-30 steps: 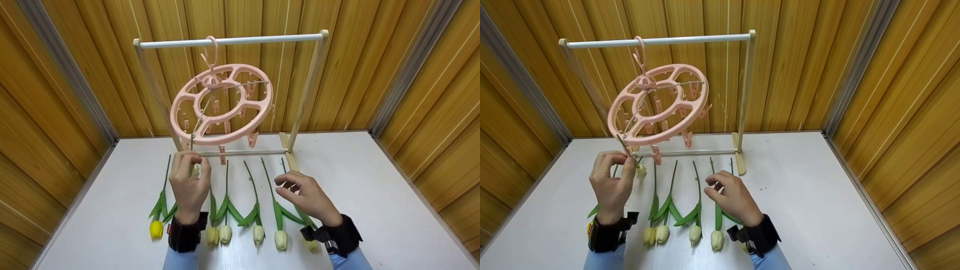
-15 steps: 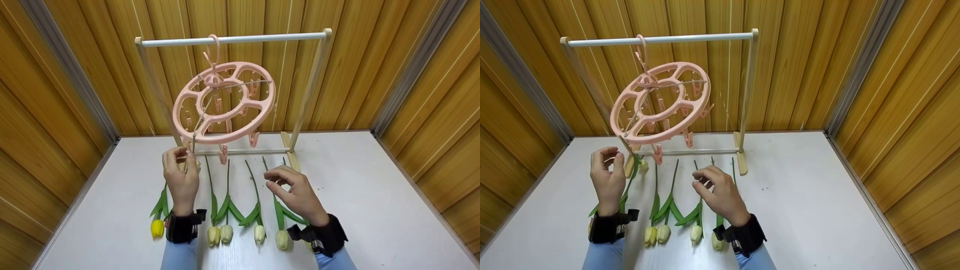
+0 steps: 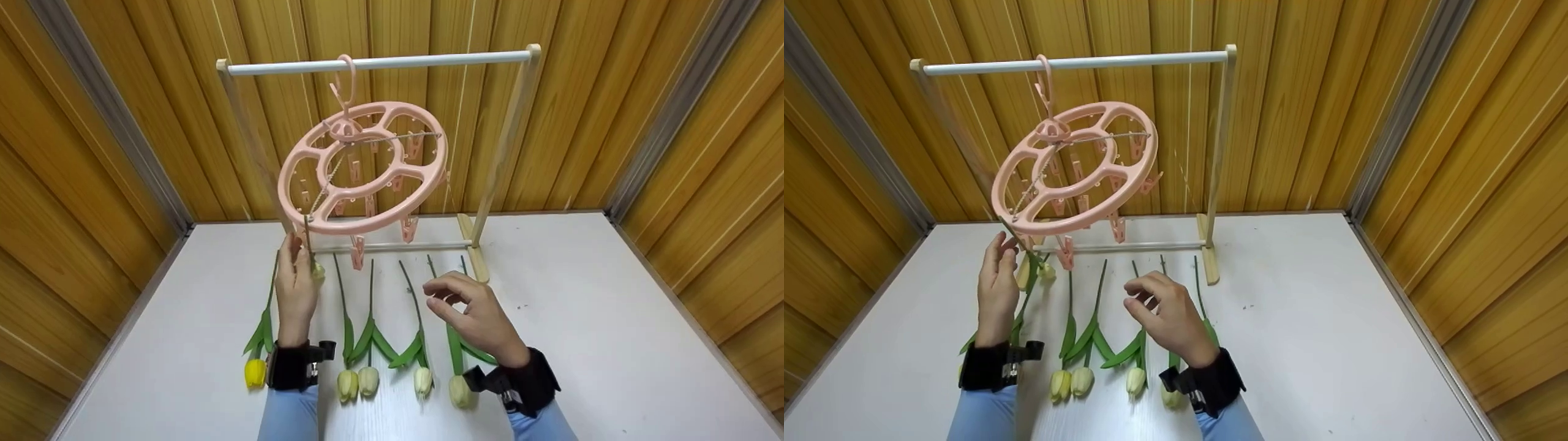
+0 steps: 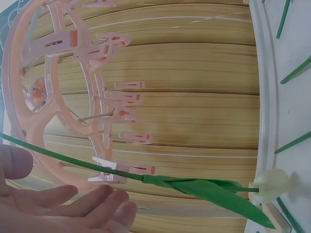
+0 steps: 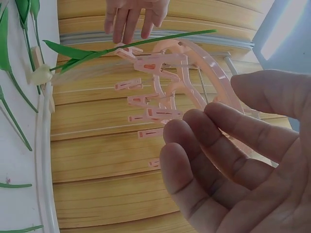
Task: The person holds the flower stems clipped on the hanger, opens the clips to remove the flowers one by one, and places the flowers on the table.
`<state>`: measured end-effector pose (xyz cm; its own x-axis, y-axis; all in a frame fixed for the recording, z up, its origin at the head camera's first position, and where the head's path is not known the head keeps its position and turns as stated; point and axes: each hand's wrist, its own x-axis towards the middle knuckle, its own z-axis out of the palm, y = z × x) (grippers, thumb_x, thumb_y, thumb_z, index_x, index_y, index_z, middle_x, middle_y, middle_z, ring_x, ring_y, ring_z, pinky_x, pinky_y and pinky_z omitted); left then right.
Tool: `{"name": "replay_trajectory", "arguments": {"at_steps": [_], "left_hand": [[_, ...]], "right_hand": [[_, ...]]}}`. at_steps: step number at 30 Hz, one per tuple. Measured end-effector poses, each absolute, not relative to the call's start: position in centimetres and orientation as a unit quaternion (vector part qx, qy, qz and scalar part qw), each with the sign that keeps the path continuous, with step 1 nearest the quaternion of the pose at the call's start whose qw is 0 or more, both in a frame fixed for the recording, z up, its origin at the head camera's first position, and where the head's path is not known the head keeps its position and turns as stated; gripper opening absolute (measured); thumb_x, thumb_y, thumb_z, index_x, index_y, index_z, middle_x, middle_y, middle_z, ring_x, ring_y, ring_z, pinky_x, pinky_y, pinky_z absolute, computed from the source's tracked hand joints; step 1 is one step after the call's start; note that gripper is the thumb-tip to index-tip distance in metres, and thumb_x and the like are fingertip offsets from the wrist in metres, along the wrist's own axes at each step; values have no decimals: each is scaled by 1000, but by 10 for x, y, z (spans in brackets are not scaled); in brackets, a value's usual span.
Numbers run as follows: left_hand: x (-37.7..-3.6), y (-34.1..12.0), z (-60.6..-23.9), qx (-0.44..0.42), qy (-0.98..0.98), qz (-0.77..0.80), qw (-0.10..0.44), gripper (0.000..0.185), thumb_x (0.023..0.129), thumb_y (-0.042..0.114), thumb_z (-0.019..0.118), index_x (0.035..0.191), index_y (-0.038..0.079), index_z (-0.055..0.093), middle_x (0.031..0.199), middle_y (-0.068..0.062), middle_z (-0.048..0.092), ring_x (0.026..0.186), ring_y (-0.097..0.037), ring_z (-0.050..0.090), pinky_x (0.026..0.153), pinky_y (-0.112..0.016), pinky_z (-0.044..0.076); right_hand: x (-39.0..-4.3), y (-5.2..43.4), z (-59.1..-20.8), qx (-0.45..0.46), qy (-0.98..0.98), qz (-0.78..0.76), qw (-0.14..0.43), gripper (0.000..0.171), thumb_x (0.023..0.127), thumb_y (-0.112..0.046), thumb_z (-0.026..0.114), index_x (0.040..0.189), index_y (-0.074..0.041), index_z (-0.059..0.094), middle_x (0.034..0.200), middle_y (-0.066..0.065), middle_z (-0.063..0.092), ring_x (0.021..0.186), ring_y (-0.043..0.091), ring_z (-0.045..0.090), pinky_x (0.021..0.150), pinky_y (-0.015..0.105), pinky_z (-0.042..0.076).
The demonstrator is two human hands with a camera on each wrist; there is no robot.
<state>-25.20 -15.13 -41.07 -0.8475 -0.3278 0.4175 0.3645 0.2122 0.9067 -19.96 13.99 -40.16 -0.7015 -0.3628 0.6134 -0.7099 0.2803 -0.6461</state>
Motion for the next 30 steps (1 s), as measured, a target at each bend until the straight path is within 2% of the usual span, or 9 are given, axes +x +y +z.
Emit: {"name": "replay_trajectory", "arguments": {"at_steps": [10,14,18,21,24,30], "left_hand": [[-258,-156,-416,3,-719,-669,191,57,112,17,38,164,3,20,162,-26,34,151,-39,32,122,-54,27],[-259,-154,-416,-1,-712,-677,186,56,112,16,39,163,2,22,157,-26,41,148,-39,36,122,-55,27],[-258,-150,-413,-15,-702,-683,201,50,111,11,40,158,-2,31,142,-29,52,136,-38,48,117,-52,33],[-257,-147,-411,-23,-702,-678,218,44,110,8,42,151,-5,39,125,-29,59,119,-34,57,107,-43,41],[-256,-144,-409,-31,-707,-669,228,40,109,7,44,146,-6,44,112,-24,61,104,-27,59,96,-36,47],[-253,-138,-408,-62,-715,-656,233,35,108,6,49,140,-8,48,105,-22,62,89,-19,61,80,-27,54]], "right_hand": [[-207,136,-412,337,-768,531,120,18,102,-7,64,118,-4,72,109,12,70,95,17,67,82,27,54],[-209,130,-415,320,-762,554,101,19,103,-10,63,119,-3,71,111,13,69,98,15,66,84,28,54],[-208,124,-416,303,-755,573,100,21,102,-8,64,119,3,69,112,16,69,101,14,65,87,27,53],[-208,121,-417,299,-752,579,106,20,101,-7,65,118,4,70,112,16,69,102,15,65,87,26,53],[-209,120,-418,303,-751,577,112,19,101,-6,65,117,1,70,112,15,69,101,17,66,87,26,54],[-211,118,-421,312,-747,577,108,17,101,-4,64,116,-1,71,111,16,69,100,16,66,84,26,54]]}}
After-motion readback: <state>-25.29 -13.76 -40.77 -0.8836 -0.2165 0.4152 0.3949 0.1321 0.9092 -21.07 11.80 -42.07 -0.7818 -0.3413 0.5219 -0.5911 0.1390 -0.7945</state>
